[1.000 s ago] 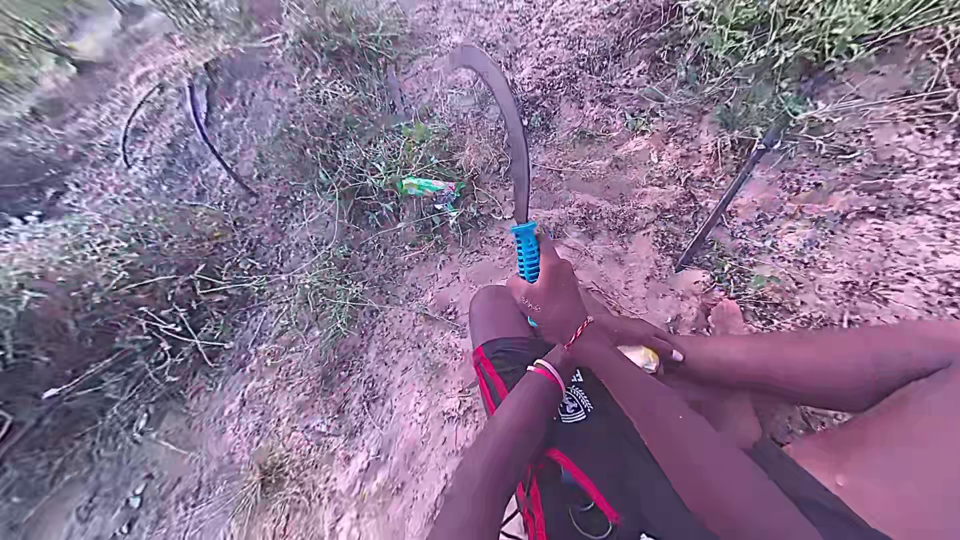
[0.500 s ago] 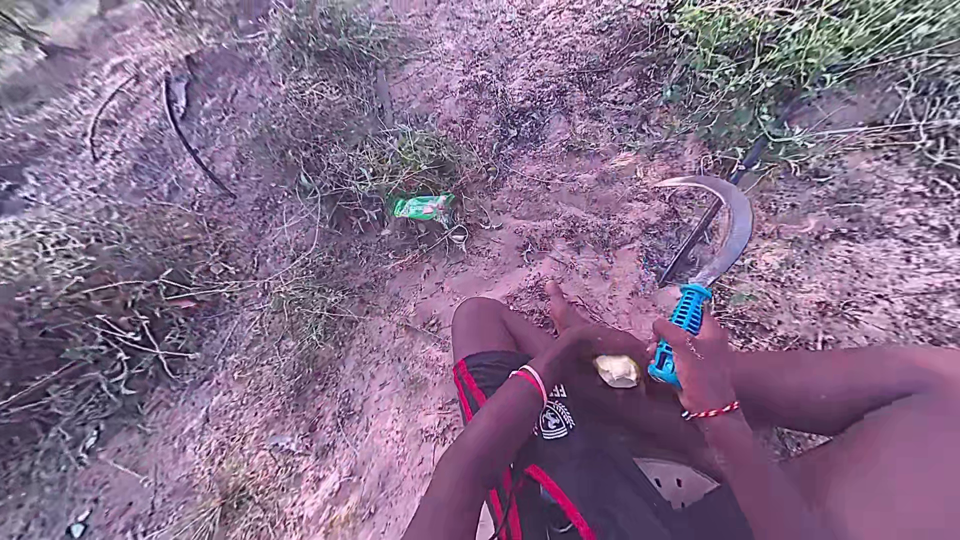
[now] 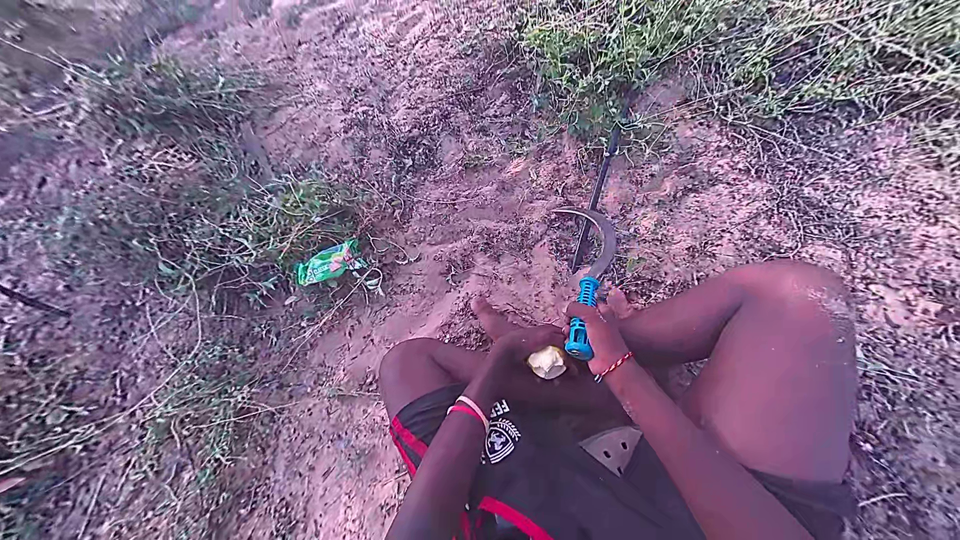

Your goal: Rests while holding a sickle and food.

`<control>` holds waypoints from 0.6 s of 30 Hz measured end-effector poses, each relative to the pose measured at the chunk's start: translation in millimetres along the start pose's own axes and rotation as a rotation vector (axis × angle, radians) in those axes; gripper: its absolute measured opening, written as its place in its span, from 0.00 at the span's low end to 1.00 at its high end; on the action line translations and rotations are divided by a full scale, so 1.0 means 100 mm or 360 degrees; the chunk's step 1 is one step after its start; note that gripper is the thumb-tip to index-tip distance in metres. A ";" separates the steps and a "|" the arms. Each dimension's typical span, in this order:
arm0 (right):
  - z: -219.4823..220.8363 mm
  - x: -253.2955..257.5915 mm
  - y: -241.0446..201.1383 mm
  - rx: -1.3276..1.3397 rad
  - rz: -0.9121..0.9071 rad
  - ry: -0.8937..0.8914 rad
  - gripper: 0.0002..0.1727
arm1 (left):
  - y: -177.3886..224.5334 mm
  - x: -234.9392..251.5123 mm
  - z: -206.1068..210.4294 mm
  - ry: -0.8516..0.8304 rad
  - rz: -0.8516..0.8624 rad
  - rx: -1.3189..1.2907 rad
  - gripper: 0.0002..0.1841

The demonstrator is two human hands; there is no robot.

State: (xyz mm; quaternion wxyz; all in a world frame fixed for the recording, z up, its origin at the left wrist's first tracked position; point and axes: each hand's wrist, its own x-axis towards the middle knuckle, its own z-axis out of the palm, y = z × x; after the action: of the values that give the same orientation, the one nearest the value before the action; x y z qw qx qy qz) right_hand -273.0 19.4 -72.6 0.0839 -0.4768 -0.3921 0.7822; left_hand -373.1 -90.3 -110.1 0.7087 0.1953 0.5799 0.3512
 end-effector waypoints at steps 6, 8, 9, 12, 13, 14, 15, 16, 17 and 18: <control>0.02 0.00 0.01 0.0021 0.0009 -0.0011 0.07 | -0.22 0.07 -0.11 0.0083 0.0029 -0.0099 0.14; 0.02 0.00 0.01 0.0021 -0.0002 -0.0002 0.06 | -0.17 0.04 -0.08 0.0071 0.0041 -0.0077 0.14; 0.04 0.01 0.02 0.0025 -0.0020 0.0005 0.06 | -0.13 0.01 -0.07 0.0077 0.0041 -0.0069 0.15; 0.05 0.06 0.02 -0.0003 -0.0098 0.0014 0.08 | 0.05 -0.11 0.05 0.0103 0.0033 -0.0064 0.16; 0.05 0.10 0.03 -0.0040 -0.0127 0.0027 0.08 | 0.05 -0.08 0.05 0.0089 0.0018 -0.0060 0.17; 0.05 0.14 0.04 -0.0087 -0.0157 0.0048 0.09 | 0.05 -0.06 0.04 0.0076 0.0002 -0.0053 0.16; 0.04 0.18 0.07 -0.0143 -0.0189 0.0079 0.10 | 0.05 -0.05 0.03 0.0066 -0.0016 -0.0035 0.15; 0.04 0.22 0.09 -0.0205 -0.0220 0.0111 0.12 | 0.05 -0.05 0.02 0.0057 -0.0023 -0.0021 0.14; 0.04 0.25 0.11 -0.0264 -0.0253 0.0139 0.14 | 0.04 -0.05 0.01 0.0043 -0.0013 -0.0018 0.14; 0.04 0.26 0.14 -0.0320 -0.0284 0.0179 0.16 | 0.01 -0.03 0.01 0.0027 0.0017 -0.0032 0.15</control>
State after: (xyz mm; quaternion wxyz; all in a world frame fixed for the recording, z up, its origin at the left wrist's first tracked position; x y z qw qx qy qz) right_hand -286.9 21.5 -99.1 0.1267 -0.4892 -0.5038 0.7006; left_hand -372.7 -91.9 -106.6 0.7039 0.1883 0.5811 0.3626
